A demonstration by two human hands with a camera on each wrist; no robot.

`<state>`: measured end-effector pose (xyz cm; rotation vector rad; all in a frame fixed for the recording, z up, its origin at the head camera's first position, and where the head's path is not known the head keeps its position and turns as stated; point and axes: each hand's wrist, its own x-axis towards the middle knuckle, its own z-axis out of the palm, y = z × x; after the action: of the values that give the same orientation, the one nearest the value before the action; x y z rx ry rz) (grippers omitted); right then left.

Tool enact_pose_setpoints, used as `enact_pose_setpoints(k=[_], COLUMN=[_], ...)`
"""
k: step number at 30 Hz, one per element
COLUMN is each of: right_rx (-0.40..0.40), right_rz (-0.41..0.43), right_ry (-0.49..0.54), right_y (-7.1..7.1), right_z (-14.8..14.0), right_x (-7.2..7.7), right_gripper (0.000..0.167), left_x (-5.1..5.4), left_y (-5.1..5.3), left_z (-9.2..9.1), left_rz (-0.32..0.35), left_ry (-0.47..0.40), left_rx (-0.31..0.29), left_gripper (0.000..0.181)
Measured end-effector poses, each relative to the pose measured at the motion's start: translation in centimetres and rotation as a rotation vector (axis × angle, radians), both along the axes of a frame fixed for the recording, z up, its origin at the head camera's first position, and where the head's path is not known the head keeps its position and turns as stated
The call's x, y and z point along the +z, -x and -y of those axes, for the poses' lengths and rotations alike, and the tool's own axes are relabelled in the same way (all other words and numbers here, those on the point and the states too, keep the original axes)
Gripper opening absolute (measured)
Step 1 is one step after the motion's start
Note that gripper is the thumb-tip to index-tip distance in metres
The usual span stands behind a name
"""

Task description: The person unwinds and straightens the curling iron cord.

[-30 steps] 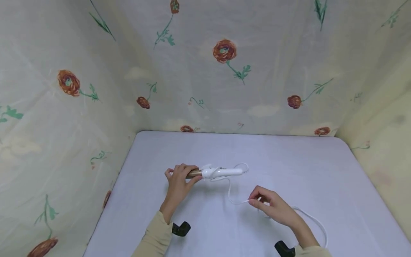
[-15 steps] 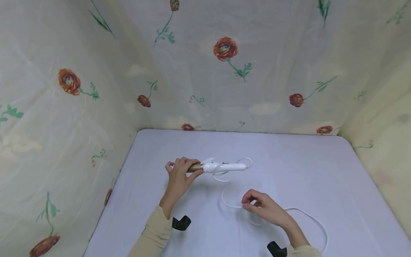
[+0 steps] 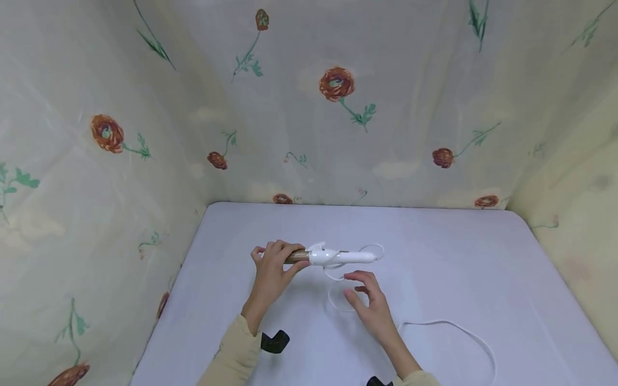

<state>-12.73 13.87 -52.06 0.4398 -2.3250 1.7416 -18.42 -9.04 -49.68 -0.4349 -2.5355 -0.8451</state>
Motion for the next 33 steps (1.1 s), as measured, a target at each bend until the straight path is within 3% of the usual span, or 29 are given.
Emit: enact_pose_setpoints(k=[7,13,21,26,33], right_rx=[0.008,0.002,0.072,0.073,0.091], right_rz=[-0.017,0.043,-0.034,0.023,0.048], right_ry=[-0.026,-0.005,0.007,-0.032,-0.084], right_y=[0.0,0.0,1.2,2.0,3.0], right_z=[0.8,1.0,0.2,-0.3,-0.8], right_x=[1.2,1.5,-1.3,-2.5,-2.8], right_gripper=[0.022,0.010,0.007,0.006,0.008], left_x=[-0.1,0.2,0.5,0.7,1.1], left_y=[-0.1,0.0,0.1,-0.1,-0.4], left_z=[0.0,-0.4,-0.6,-0.4,0.1], left_rz=[-0.018,-0.042,-0.036,-0.051,-0.044], left_ry=[0.005,0.028,0.040,0.026,0.014], left_rx=[-0.008,-0.021,-0.018,-0.031,-0.045], left_gripper=[0.038,0.037,0.039,0.038,0.037])
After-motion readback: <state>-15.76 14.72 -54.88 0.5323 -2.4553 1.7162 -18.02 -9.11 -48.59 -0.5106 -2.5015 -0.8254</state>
